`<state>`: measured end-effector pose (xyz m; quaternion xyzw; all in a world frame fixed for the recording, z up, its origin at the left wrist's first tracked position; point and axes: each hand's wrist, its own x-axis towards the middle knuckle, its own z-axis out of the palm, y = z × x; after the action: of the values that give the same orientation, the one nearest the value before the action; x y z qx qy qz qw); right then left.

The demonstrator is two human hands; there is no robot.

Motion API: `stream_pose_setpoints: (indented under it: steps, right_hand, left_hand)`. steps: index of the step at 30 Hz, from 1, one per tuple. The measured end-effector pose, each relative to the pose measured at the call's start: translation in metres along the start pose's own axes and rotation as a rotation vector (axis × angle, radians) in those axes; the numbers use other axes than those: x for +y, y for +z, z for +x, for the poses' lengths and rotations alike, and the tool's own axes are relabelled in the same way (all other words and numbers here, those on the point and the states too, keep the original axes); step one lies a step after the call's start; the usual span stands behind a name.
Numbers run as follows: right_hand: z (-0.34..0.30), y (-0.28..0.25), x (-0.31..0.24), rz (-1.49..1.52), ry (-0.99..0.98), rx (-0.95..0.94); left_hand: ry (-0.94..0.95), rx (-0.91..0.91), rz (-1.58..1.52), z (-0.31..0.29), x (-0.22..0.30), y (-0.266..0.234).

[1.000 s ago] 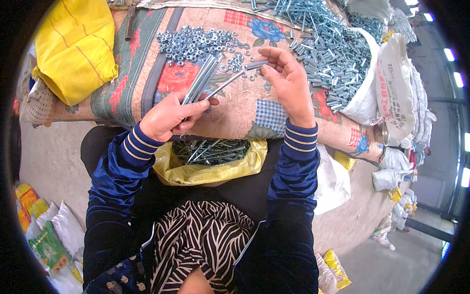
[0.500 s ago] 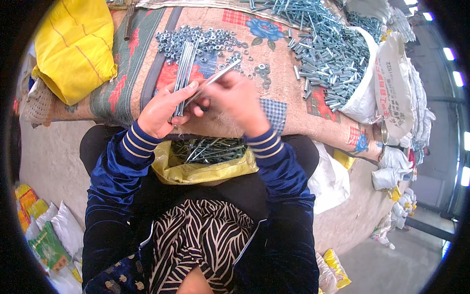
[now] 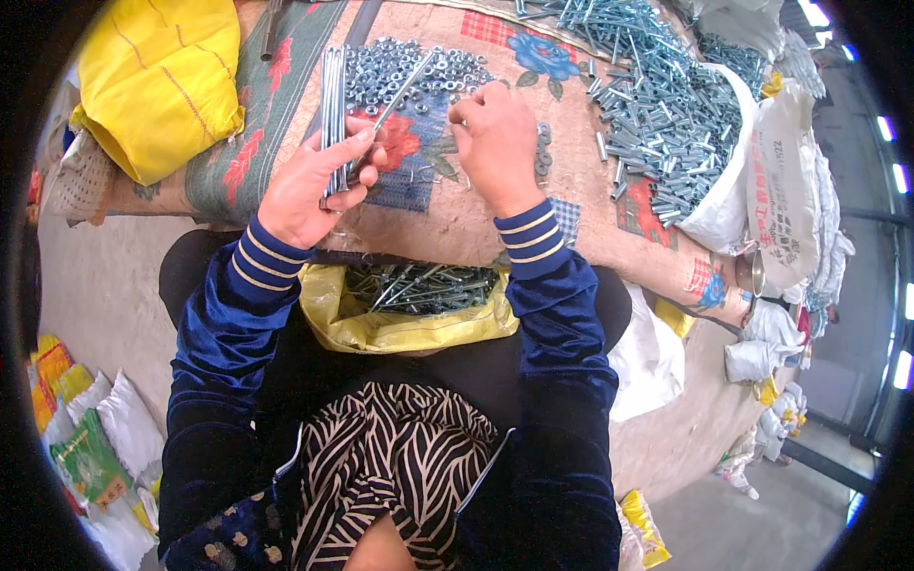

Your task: Assembling washers onto long metal bolts.

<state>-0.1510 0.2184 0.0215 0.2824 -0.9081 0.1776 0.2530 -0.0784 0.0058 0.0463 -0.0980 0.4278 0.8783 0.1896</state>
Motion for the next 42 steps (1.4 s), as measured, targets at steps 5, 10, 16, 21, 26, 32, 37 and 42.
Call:
stream_pose_setpoints:
  steps: [5,10,16,21,26,32,37,42]
  right_hand:
    - [-0.006,-0.050,0.043,0.524,0.547,-0.093]
    - [-0.025,-0.045,0.035,0.295,0.519,-0.223]
    - [-0.031,-0.032,0.026,-0.093,0.334,-0.290]
    - [-0.019,-0.043,0.024,0.834,0.782,-0.078]
    - [-0.010,-0.050,0.005,1.164,0.721,-0.009]
    - [-0.008,-0.053,-0.022,1.200,0.708,-0.013]
    - [0.002,-0.043,-0.040,0.309,0.162,0.275]
    - [0.023,-0.008,-0.004,0.153,0.020,0.238]
  left_hand:
    - [0.024,0.011,0.001,-0.002,0.002,-0.006]
    - [-0.022,-0.017,0.009,-0.002,0.000,-0.005]
    - [-0.022,0.019,0.042,-0.002,-0.005,-0.002]
    - [-0.114,-0.002,0.151,-0.004,-0.005,0.001]
    - [-0.162,-0.048,0.167,-0.003,-0.015,0.004]
    - [-0.175,-0.044,0.124,-0.002,-0.018,0.006]
    - [-0.192,-0.086,-0.038,-0.002,-0.020,0.005]
    - [-0.101,-0.037,-0.048,-0.001,-0.011,0.005]
